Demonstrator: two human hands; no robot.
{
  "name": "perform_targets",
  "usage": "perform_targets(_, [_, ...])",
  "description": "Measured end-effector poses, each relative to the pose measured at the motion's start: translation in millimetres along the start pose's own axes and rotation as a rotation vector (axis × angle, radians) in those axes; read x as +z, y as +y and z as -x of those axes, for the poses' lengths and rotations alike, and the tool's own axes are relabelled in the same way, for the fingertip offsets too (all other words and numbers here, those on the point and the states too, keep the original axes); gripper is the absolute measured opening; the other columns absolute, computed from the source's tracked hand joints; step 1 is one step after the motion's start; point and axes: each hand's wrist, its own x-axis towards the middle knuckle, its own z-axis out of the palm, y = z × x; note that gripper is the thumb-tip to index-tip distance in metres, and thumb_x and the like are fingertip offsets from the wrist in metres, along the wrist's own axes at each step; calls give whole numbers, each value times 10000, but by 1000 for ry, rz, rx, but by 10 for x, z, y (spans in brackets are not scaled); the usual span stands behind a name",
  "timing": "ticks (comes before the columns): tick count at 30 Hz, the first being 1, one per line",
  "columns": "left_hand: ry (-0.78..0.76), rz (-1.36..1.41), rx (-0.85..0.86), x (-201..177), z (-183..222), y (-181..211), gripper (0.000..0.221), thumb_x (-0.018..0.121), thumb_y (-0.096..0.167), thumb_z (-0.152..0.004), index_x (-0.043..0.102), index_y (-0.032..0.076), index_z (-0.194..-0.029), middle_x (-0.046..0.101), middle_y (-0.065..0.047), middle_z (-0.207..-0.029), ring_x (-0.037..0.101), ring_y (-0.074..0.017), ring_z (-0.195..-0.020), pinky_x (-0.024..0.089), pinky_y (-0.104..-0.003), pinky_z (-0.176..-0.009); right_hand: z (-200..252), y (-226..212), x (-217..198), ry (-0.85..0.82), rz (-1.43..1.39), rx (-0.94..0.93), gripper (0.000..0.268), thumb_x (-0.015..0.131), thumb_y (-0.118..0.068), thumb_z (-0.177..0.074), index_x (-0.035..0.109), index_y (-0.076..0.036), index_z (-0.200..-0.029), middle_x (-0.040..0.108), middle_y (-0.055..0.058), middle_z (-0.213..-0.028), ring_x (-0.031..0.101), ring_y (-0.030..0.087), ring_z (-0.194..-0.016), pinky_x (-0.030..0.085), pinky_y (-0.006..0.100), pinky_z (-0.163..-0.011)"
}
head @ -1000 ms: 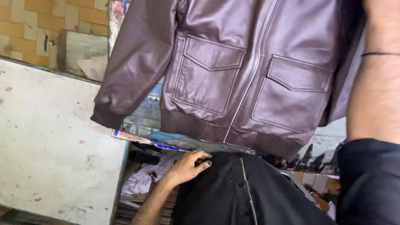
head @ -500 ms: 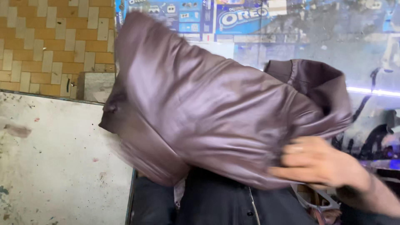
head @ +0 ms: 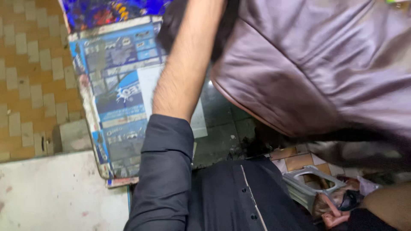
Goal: The person scrubs a brown leather jacket with a small abrasive block on a cluttered workbench. They wipe the front, sleeves, and back, then zip the jacket closed and continue scrubbing the back surface.
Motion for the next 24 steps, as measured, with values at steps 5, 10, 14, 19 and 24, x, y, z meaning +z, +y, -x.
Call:
perform_targets(5, [-20, -136, -16, -58, -702, 400, 523, 735, 47, -1022, 486, 25, -1481, 533, -130, -1488, 511, -239, -1350, 459, -355, -1155, 547, -1117, 399, -70, -95, 4, 491, 687, -142, -852, 677, -112, -1342, 635, 113, -1139, 633, 278, -1018, 505, 416, -889])
perform_targets(10, [32, -182, -68, -709, -975, 303, 581, 772, 49, -1022, 462, 33, -1514, 509, -136, -1539, 486, -251, -1392, 447, -366, -1183, 484, -2337, 1179, -543, -615, -480, 551, 735, -35, -828, 689, -132, -1369, 610, 137, -1215, 625, 326, -1104, 507, 444, -973])
perform_targets(14, [80, -28, 37, -1526, -848, 133, 630, 801, 51, -1023, 443, 39, -1541, 489, -141, -1580, 466, -260, -1425, 437, -374, -1205, 587, -2201, 1573, -723, -731, -588, 464, 737, -54, -836, 689, -93, -1296, 649, 193, -1359, 633, 358, -1272, 524, 446, -1022])
perform_targets(19, [122, 111, 92, -2261, 1198, -412, 326, 757, 102, -1087, 538, 16, -1312, 551, -40, -1215, 544, -154, -1125, 489, -321, -1008, 792, -1159, 1528, -143, -316, 75, 249, 760, -26, -821, 719, -47, -1066, 741, 115, -1041, 702, 201, -832, 563, 312, -722])
perform_targets(24, [163, 194, -303, -1844, 3551, -550, 182, 654, 185, -1070, 530, 57, -1104, 601, -61, -904, 608, -149, -685, 515, -288, -624, 639, 117, 1820, 224, -314, 536, 491, 667, -66, -992, 518, -13, -1457, 544, 164, -1412, 611, 195, -1172, 535, 308, -918])
